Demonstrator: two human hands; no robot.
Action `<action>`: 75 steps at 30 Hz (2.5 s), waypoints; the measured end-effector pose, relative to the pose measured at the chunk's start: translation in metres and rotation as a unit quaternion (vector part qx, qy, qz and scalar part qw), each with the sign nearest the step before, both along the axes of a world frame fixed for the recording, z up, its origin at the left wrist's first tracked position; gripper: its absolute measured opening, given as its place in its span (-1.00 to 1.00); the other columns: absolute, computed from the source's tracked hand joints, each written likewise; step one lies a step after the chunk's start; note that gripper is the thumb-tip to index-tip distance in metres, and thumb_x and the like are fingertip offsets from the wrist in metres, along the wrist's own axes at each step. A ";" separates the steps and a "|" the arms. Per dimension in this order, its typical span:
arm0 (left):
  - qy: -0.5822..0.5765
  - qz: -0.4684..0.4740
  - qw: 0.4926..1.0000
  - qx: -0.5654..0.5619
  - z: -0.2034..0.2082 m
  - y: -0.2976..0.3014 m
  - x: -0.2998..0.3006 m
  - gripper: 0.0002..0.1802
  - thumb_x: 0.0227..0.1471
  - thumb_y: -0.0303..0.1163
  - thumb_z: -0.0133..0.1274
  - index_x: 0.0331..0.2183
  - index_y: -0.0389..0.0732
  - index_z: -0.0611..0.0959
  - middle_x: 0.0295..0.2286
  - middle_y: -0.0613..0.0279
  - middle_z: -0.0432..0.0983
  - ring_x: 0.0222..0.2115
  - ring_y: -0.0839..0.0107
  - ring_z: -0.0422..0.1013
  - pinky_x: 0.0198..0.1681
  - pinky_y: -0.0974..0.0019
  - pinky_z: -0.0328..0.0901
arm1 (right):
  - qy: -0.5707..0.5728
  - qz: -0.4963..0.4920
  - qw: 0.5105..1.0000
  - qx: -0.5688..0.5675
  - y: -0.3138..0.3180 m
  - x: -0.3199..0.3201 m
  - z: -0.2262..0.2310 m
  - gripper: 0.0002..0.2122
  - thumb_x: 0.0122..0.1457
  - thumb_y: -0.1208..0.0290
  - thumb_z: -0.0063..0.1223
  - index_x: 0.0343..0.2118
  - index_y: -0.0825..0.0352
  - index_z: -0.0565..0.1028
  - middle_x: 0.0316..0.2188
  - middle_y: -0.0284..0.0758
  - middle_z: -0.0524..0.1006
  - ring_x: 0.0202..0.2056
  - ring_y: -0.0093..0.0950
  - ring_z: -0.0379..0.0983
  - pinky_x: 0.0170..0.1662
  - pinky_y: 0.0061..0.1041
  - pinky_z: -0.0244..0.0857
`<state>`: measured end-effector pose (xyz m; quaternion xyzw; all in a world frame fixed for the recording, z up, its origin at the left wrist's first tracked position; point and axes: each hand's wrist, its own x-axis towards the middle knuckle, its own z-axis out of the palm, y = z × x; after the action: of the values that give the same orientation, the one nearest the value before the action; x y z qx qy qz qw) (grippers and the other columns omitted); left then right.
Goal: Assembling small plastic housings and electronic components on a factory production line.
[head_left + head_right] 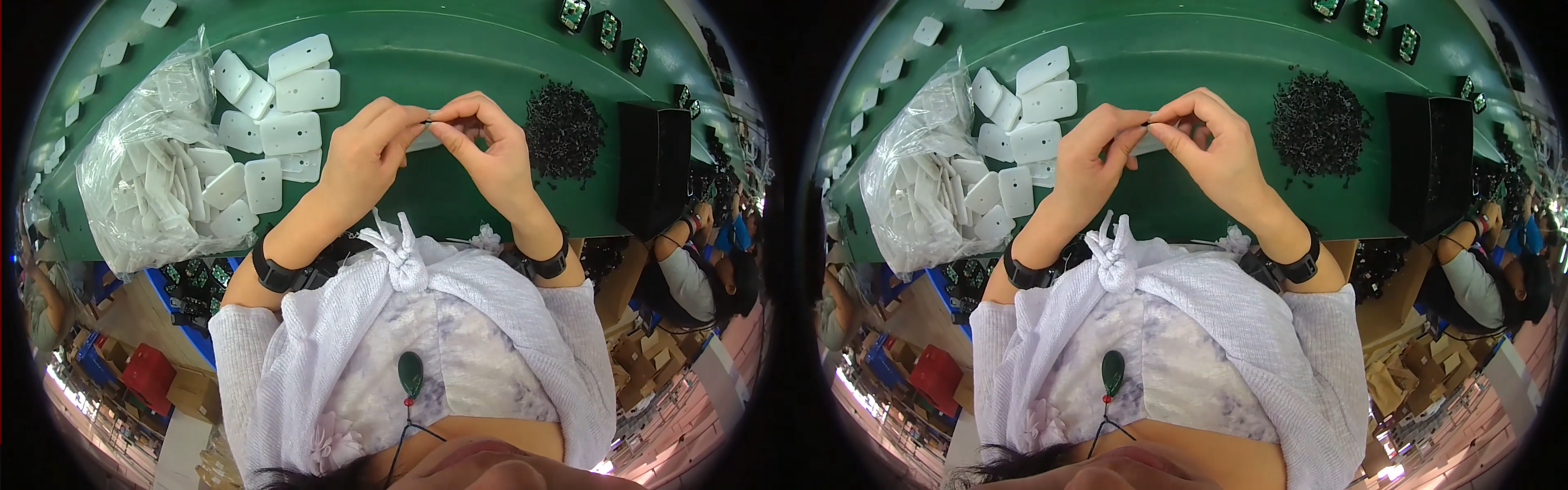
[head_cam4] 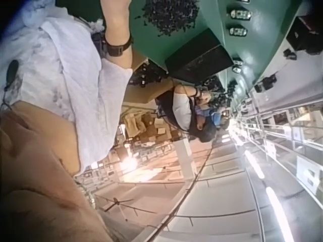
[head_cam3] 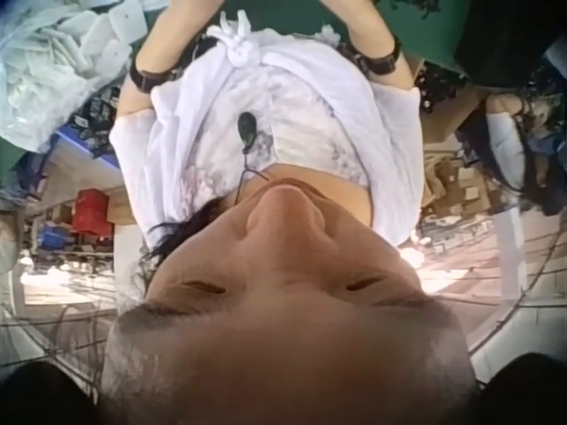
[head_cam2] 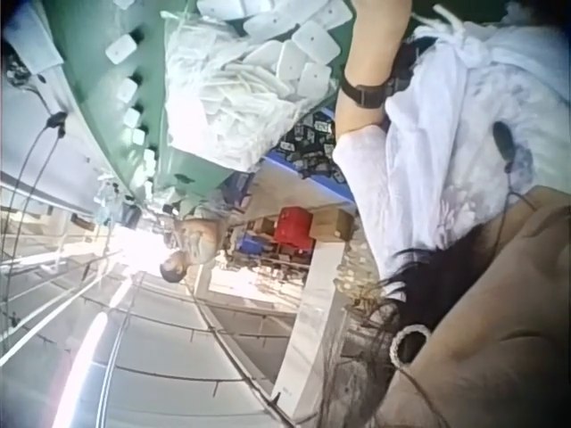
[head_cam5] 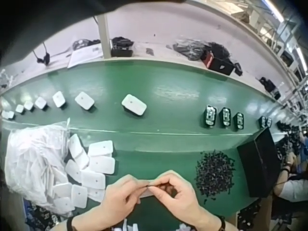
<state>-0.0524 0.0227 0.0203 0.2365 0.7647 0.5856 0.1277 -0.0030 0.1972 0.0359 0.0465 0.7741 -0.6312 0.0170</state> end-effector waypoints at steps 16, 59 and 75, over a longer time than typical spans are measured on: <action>-0.290 0.009 0.947 0.136 -0.006 -0.001 0.004 -0.75 0.14 -0.60 -0.05 -0.12 -0.43 0.44 -0.32 0.10 0.53 -0.33 0.42 0.51 -0.17 0.42 0.41 | 0.034 -0.017 0.998 0.044 -0.002 0.002 -0.003 -0.95 0.08 0.62 0.13 -0.41 0.37 0.48 -0.44 -0.48 0.39 -0.53 -0.79 0.14 -0.50 -0.78 0.01; -0.262 -0.019 0.955 0.140 -0.006 0.001 0.008 -0.89 0.11 -0.50 0.04 -0.33 -0.31 0.46 -0.47 0.26 0.46 -0.54 0.63 0.39 -0.53 0.56 0.30 | -0.110 0.066 0.985 -0.112 0.015 -0.002 -0.007 -0.81 0.08 0.44 0.22 -0.32 0.34 0.44 -0.40 -0.52 0.43 -0.44 -0.79 0.26 -0.41 -0.75 0.16; -0.264 -0.075 0.950 0.153 0.001 -0.006 0.002 -0.79 0.20 -0.49 -0.12 -0.16 -0.39 0.46 -0.35 0.17 0.48 -0.46 0.50 0.43 -0.43 0.48 0.35 | -0.162 0.050 0.976 -0.138 0.024 -0.002 -0.001 -0.82 0.06 0.39 0.25 -0.43 0.32 0.44 -0.56 -0.50 0.42 -0.57 -0.76 0.29 -0.56 -0.77 0.09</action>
<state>-0.0503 0.0172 0.0212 0.1467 0.5854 0.7256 0.3305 -0.0052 0.2207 0.0349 0.1061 0.6680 -0.7143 0.1798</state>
